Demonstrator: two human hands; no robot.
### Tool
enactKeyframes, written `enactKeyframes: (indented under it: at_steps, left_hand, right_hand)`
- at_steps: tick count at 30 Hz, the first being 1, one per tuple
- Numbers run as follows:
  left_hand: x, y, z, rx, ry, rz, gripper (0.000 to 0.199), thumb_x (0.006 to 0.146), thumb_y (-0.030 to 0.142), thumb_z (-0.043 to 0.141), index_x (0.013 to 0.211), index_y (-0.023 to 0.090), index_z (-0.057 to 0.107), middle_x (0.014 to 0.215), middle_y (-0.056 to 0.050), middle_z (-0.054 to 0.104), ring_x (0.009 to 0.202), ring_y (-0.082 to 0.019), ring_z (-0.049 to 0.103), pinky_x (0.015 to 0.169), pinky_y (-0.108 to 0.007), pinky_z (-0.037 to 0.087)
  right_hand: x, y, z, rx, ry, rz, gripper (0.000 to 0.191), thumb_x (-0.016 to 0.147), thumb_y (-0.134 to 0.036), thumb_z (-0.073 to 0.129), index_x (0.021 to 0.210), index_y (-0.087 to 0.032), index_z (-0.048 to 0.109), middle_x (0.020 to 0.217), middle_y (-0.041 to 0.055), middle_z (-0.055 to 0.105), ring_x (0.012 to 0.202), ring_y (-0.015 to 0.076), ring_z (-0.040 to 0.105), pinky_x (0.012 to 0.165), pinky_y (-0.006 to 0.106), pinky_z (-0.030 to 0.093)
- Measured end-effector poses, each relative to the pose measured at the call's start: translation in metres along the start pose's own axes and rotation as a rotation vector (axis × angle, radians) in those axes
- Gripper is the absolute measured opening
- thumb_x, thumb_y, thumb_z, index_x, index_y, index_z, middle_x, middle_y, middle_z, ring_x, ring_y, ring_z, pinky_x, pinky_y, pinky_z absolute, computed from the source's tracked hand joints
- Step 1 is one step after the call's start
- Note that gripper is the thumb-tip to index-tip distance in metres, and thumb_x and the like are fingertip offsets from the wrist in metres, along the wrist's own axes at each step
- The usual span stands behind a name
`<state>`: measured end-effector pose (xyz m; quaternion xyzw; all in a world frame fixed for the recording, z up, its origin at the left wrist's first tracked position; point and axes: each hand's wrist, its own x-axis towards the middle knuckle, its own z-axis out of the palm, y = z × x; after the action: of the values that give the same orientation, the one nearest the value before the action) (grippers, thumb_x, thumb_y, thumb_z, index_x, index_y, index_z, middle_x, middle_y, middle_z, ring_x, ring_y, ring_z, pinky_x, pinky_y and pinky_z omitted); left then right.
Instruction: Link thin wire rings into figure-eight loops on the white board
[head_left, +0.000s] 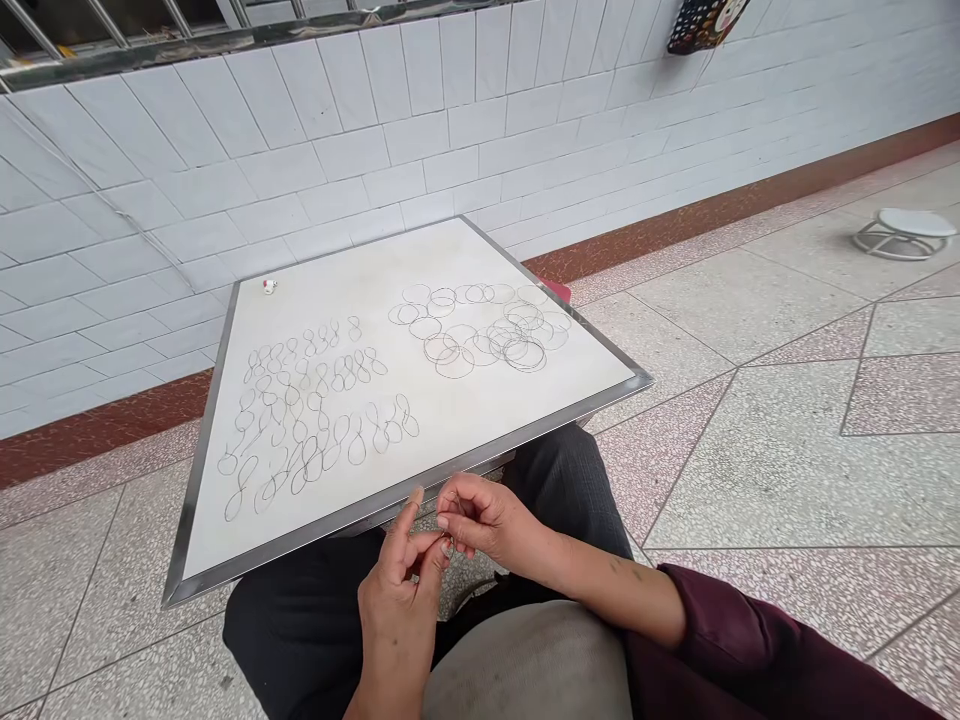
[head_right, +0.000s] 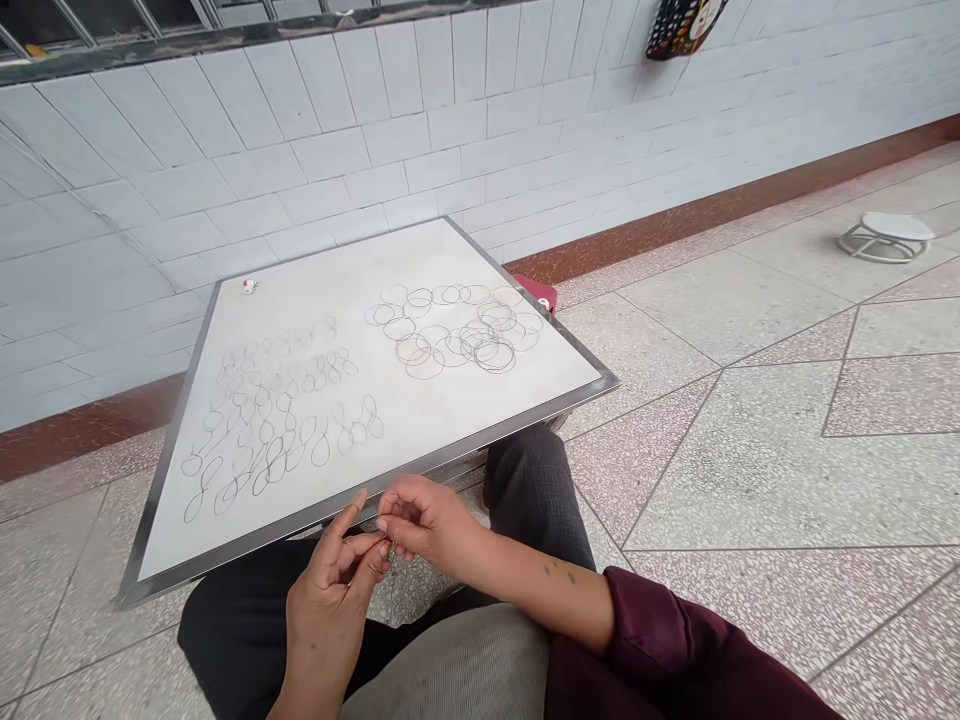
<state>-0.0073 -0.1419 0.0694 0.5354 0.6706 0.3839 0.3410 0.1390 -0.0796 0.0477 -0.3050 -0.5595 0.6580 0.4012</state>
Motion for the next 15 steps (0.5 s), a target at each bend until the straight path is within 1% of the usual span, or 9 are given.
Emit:
enactKeyframes:
  at_steps: [4,7,9,10,12,15]
  left_hand:
    - [0.000,0.004,-0.001,-0.086,-0.011,-0.035,0.063,0.084,0.045,0.066,0.141,0.025,0.050,0.073,0.003,0.073,0.064,-0.018,0.066,0.070,-0.032,0.053]
    - [0.000,0.007,-0.003,-0.167,-0.015,-0.069,0.065,0.084,0.043,0.065,0.143,0.024,0.047,0.072,0.002,0.072,0.066,-0.018,0.065,0.071,-0.032,0.052]
    - [0.000,0.009,-0.004,-0.233,-0.010,-0.098,0.065,0.083,0.044,0.065,0.142,0.024,0.048,0.071,0.002,0.071,0.067,-0.018,0.065,0.070,-0.032,0.052]
    - [0.000,0.010,-0.004,-0.260,-0.011,-0.109,0.064,0.083,0.044,0.066,0.141,0.024,0.049,0.070,0.003,0.070,0.067,-0.018,0.065,0.070,-0.032,0.052]
    - [0.000,0.012,-0.004,-0.297,-0.027,-0.125,0.064,0.082,0.045,0.066,0.140,0.024,0.051,0.066,0.003,0.069,0.065,-0.017,0.063,0.069,-0.031,0.051]
    - [0.000,0.013,-0.004,-0.309,-0.043,-0.141,0.063,0.081,0.045,0.067,0.139,0.023,0.052,0.066,0.003,0.067,0.065,-0.017,0.062,0.071,-0.033,0.051]
  right_hand:
    - [-0.001,-0.001,-0.001,0.016,-0.047,0.030,0.030,0.086,-0.047,0.067,0.084,-0.019,0.055,0.065,-0.0051,0.053,0.052,0.0077,0.053,0.050,0.021,0.046]
    - [-0.001,-0.003,-0.008,0.136,-0.178,0.087,0.031,0.088,-0.046,0.067,0.096,-0.017,0.058,0.073,-0.0030,0.059,0.060,0.0083,0.059,0.060,0.023,0.050]
    - [0.000,-0.005,-0.014,0.193,-0.270,0.114,0.033,0.088,-0.044,0.067,0.104,-0.017,0.059,0.078,-0.0013,0.062,0.066,0.0095,0.063,0.067,0.026,0.053]
    - [0.000,-0.004,-0.017,0.197,-0.292,0.117,0.034,0.087,-0.043,0.068,0.106,-0.017,0.059,0.079,-0.0011,0.063,0.067,0.0100,0.064,0.068,0.027,0.053]
    - [0.001,-0.001,-0.020,0.176,-0.290,0.109,0.035,0.085,-0.042,0.071,0.108,-0.017,0.061,0.078,-0.0017,0.062,0.065,0.0100,0.063,0.064,0.026,0.053]
    - [0.001,0.009,-0.020,0.157,-0.239,0.100,0.036,0.083,-0.042,0.074,0.108,-0.018,0.064,0.082,-0.0013,0.062,0.061,0.0085,0.060,0.057,0.023,0.051]
